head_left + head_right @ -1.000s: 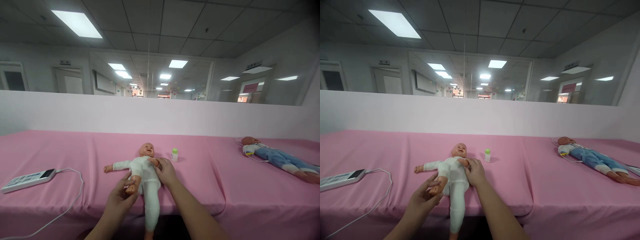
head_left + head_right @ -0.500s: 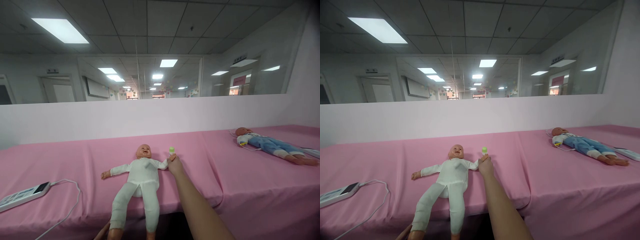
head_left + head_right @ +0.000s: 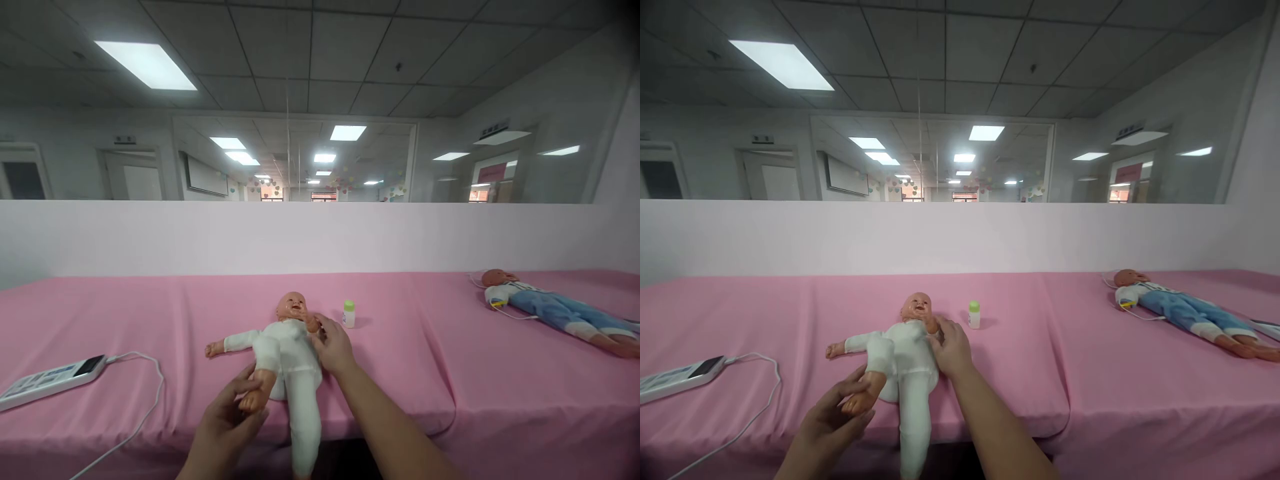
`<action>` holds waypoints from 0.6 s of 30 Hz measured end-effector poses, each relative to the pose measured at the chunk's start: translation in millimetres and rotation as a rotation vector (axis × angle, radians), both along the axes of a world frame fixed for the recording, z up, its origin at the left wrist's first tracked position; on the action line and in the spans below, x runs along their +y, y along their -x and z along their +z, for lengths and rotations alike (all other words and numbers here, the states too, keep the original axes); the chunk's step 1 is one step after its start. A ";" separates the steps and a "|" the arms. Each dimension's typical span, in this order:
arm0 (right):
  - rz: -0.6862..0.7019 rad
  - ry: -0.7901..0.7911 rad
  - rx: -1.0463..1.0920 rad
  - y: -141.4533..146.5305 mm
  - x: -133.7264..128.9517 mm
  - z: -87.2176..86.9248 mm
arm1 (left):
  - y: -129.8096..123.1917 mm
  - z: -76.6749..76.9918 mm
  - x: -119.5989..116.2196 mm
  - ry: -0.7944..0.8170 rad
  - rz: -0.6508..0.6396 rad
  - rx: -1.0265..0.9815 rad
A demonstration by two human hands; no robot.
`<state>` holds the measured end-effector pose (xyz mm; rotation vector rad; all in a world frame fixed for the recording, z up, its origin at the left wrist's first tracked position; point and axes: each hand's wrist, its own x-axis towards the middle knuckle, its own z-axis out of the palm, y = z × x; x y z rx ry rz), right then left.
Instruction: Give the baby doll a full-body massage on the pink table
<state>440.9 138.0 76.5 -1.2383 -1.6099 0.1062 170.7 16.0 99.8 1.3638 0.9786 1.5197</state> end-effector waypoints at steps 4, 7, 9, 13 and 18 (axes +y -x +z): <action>0.041 -0.053 -0.352 7.4 -6.2 3.3 | -26.1 11.3 14.8 0.039 -0.022 -0.056; 0.006 -0.055 -0.417 10.0 -9.3 4.9 | -32.0 12.6 13.6 0.053 -0.034 -0.061; 0.007 -0.042 -0.353 9.3 -9.3 4.8 | -27.9 9.5 9.1 0.051 -0.026 -0.053; 0.004 0.010 -0.061 -3.1 -2.6 1.9 | -5.8 -0.8 -10.8 0.040 -0.003 0.011; -0.165 0.228 0.393 -35.5 15.0 -7.1 | 26.9 -16.0 -51.3 0.146 0.016 0.075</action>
